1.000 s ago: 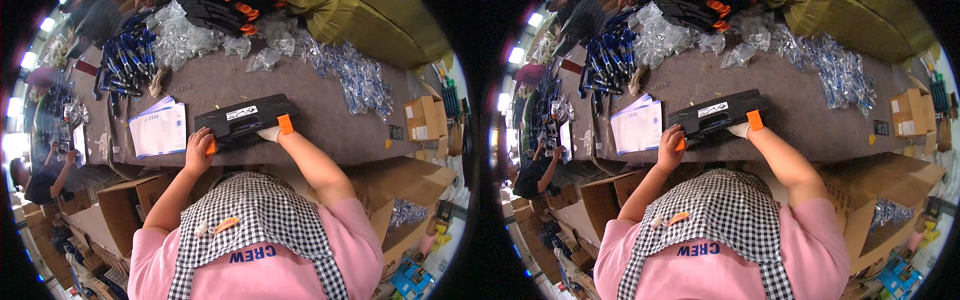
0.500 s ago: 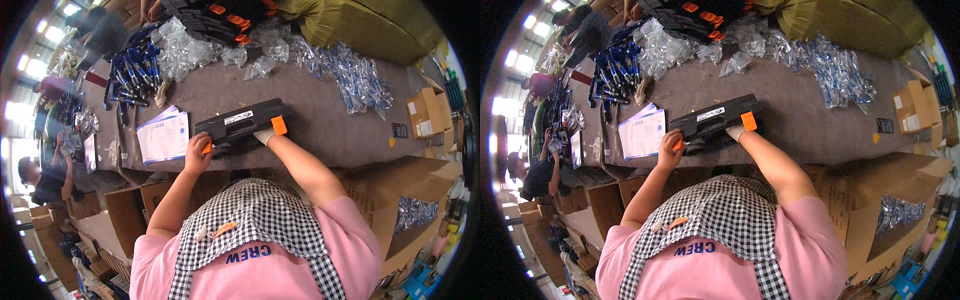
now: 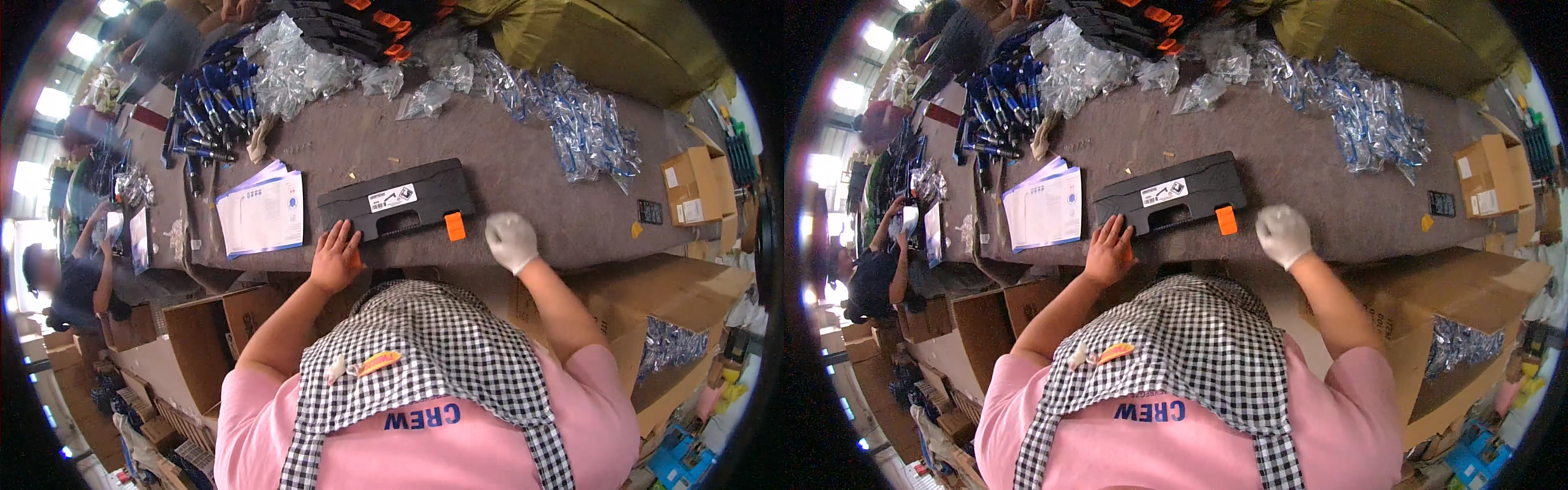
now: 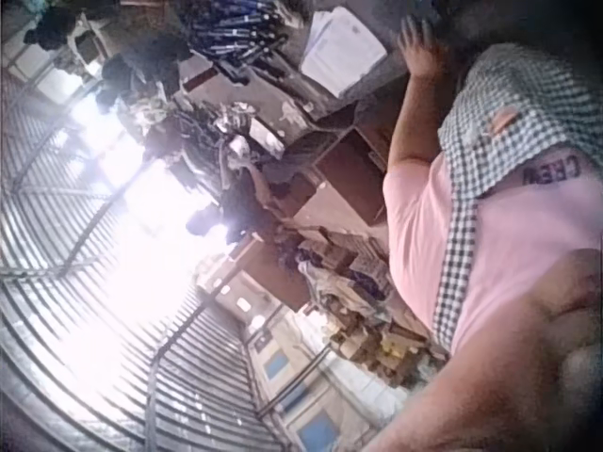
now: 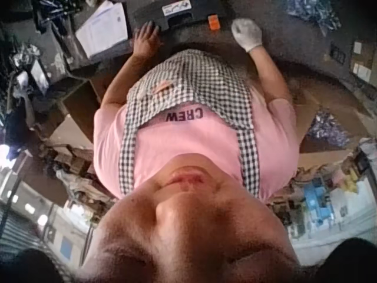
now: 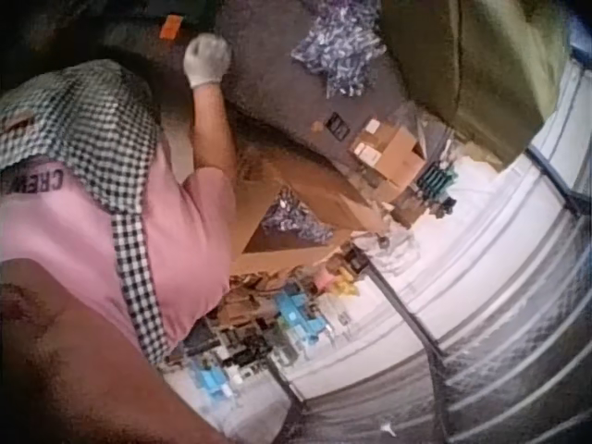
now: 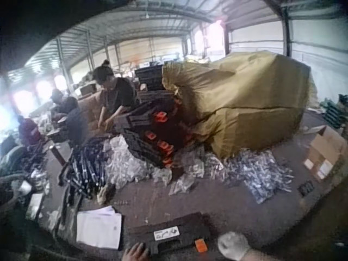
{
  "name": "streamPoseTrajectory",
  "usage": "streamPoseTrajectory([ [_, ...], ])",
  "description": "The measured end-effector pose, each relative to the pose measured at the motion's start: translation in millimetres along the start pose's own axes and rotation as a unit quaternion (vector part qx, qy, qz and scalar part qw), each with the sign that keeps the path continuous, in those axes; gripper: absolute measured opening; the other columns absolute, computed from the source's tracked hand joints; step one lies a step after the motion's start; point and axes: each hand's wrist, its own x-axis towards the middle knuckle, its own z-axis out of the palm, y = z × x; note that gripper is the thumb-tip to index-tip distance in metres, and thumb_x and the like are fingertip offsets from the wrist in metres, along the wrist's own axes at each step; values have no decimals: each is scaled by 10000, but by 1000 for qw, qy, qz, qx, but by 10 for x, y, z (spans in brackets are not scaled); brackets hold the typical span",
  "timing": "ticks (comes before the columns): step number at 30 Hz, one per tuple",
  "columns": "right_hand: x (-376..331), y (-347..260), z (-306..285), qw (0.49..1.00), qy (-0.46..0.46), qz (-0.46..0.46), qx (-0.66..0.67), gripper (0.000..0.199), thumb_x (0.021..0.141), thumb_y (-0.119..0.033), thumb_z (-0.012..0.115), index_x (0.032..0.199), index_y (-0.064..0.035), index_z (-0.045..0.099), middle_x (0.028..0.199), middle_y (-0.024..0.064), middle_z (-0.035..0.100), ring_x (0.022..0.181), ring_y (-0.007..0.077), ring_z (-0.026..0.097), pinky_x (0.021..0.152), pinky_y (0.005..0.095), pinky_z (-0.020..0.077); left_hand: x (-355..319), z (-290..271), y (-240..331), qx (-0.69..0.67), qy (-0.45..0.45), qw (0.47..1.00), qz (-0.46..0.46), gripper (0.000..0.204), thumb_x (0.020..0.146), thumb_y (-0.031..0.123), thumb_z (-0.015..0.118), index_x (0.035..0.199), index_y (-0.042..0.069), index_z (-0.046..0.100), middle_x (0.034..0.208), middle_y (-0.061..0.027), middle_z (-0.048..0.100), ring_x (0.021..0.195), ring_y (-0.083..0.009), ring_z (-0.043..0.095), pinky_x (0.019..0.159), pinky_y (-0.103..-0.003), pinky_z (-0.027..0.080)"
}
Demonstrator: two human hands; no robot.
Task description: Packing blue industrial tools and instruction manuals into black carrying cases and then into cardboard boxes.
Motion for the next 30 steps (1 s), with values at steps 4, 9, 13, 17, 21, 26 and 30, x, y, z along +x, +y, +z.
streamPoseTrajectory([
  [4, 787, -307, -179, 989, 82, -122, -22, 873, 724, -491, 695, 1427, -78, 381, 1485, 199, 320, 1400, 369, 252, 1103, 535, 288, 126, -106, -199, -18, -48, 998, 32, 899, 681, 603, 693, 1400, 125, 445, 1500, -199, 306, 1355, -399, 309, 1067, -525, 286],
  [9, 957, -668, -302, 942, -235, -126, -202, 1136, 641, -602, 725, 1516, -114, 190, 1569, 199, 108, 1451, 397, 64, 1102, 611, 213, 393, -205, -10, 61, -160, 982, -76, 1230, 522, 646, 781, 1505, 155, 226, 1567, -203, 89, 1450, -414, 33, 1070, -682, 173],
  [13, 974, -505, 51, 961, -167, -113, -188, 773, 799, -189, 633, 1489, -151, 286, 1562, 173, 172, 1447, 377, 133, 1019, 532, 373, 415, -228, -130, 12, -149, 989, -16, 1173, 552, 577, 795, 1499, 157, 245, 1563, -207, 103, 1443, -432, 45, 1037, -682, 251],
  [17, 969, -509, 181, 963, -160, -117, -181, 702, 820, -147, 579, 1473, -144, 323, 1550, 175, 213, 1431, 389, 191, 982, 522, 409, 369, -8, -220, 33, -89, 995, -17, 952, 663, 421, 760, 1463, 150, 323, 1545, -201, 171, 1438, -423, 103, 1025, -668, 288],
  [21, 919, -512, 273, 965, -113, -135, -194, 717, 763, -155, 638, 1433, -125, 386, 1514, 189, 268, 1409, 396, 228, 918, 488, 455, 268, 189, -199, 70, -86, 993, -43, 770, 775, 309, 688, 1448, 157, 346, 1542, -170, 212, 1435, -403, 144, 1012, -657, 315],
  [26, 846, -490, 217, 971, -110, -109, -184, 678, 812, -145, 577, 1453, -139, 358, 1543, 155, 241, 1422, 373, 221, 964, 488, 429, 307, 177, -129, 70, -69, 994, -41, 746, 800, 289, 655, 1459, 159, 330, 1546, -171, 215, 1441, -384, 148, 1028, -651, 294],
  [30, 827, -297, 222, 982, -102, -79, -135, 811, 758, -210, 693, 1468, -124, 309, 1547, 163, 212, 1436, 345, 188, 1064, 479, 339, 635, 53, 541, 30, -68, 988, -136, 897, 702, 304, 737, 1467, 131, 304, 1533, -206, 228, 1452, -361, 132, 1088, -624, 188],
])
